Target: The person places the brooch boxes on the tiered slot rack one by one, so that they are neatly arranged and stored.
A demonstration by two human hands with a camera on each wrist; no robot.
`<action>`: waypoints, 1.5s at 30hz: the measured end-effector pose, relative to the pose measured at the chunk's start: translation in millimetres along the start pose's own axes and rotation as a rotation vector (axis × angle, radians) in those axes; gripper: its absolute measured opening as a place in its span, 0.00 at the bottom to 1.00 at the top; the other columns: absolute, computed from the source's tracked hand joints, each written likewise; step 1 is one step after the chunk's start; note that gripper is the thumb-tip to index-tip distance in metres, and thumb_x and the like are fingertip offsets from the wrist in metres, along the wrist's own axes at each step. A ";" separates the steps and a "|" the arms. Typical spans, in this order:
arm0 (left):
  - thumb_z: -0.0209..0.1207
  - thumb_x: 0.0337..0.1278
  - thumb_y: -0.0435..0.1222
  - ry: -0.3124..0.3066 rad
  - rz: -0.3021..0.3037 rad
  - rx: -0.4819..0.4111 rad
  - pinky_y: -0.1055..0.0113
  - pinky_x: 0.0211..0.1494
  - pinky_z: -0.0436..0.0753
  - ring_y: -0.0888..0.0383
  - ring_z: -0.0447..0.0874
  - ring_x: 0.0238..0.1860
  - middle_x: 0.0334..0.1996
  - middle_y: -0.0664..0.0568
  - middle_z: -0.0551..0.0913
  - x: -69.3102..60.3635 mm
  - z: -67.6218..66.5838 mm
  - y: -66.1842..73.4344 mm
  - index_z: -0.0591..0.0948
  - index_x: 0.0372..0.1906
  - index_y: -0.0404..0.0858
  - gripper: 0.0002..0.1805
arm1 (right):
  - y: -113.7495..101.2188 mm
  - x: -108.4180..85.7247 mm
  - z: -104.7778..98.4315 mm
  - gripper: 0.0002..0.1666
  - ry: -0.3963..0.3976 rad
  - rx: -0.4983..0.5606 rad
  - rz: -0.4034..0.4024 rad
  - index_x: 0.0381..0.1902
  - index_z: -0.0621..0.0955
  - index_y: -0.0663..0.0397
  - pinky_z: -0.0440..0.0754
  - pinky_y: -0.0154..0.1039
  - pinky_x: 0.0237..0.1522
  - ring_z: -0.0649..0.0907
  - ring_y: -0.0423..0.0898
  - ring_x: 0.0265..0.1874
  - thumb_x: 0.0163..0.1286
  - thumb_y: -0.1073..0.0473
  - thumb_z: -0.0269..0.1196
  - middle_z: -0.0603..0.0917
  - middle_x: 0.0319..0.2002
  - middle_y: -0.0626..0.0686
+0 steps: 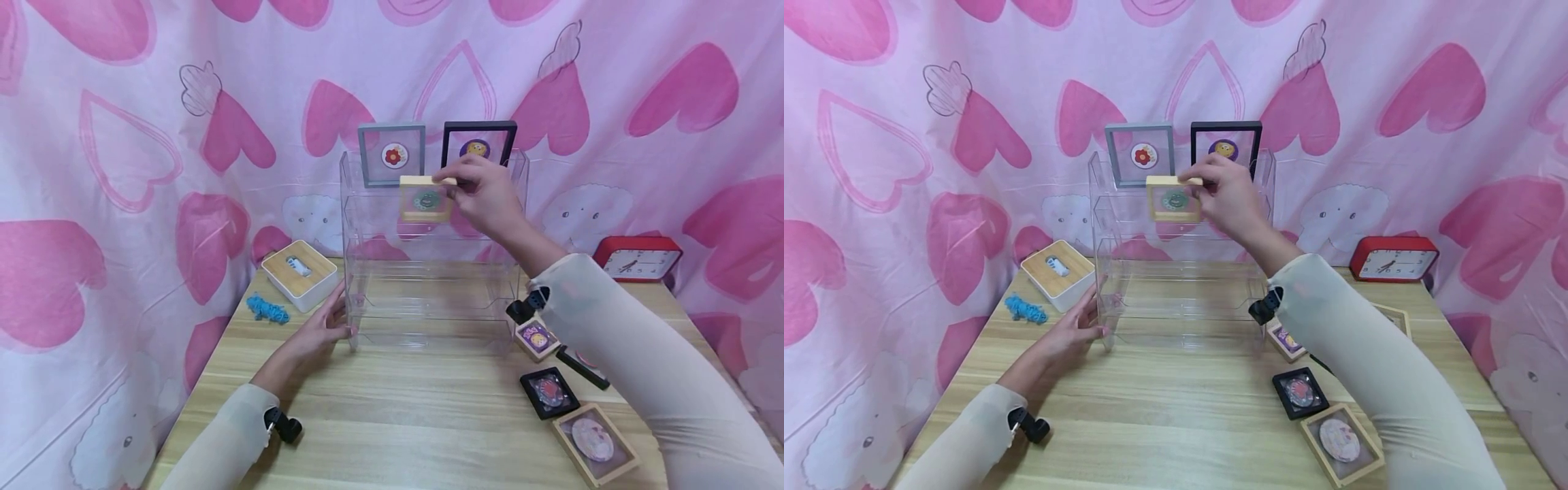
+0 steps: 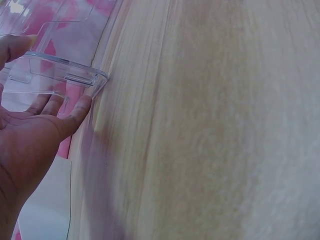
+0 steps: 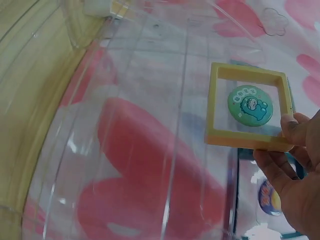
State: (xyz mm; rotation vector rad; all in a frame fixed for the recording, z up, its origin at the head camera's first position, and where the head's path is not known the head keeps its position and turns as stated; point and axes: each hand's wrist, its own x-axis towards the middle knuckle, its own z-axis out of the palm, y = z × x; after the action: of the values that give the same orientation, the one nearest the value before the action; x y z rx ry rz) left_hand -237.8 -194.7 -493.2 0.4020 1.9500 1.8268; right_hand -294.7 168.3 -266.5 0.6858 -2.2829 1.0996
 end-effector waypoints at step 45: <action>0.63 0.73 0.28 0.024 -0.019 0.017 0.29 0.90 0.45 0.38 0.40 0.93 0.93 0.46 0.45 -2.1 3.3 1.5 0.44 0.87 0.83 0.61 | -5.1 -2.0 22.6 0.26 -0.069 -0.082 -0.120 0.65 0.89 0.56 0.92 0.56 0.59 0.89 0.61 0.56 0.70 0.62 0.78 0.89 0.59 0.61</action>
State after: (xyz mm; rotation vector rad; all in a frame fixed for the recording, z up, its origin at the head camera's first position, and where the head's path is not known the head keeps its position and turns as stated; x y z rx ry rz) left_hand -234.4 -192.7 -491.6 0.3674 1.9802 1.8118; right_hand -295.1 147.7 -277.2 0.8275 -2.2974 0.9351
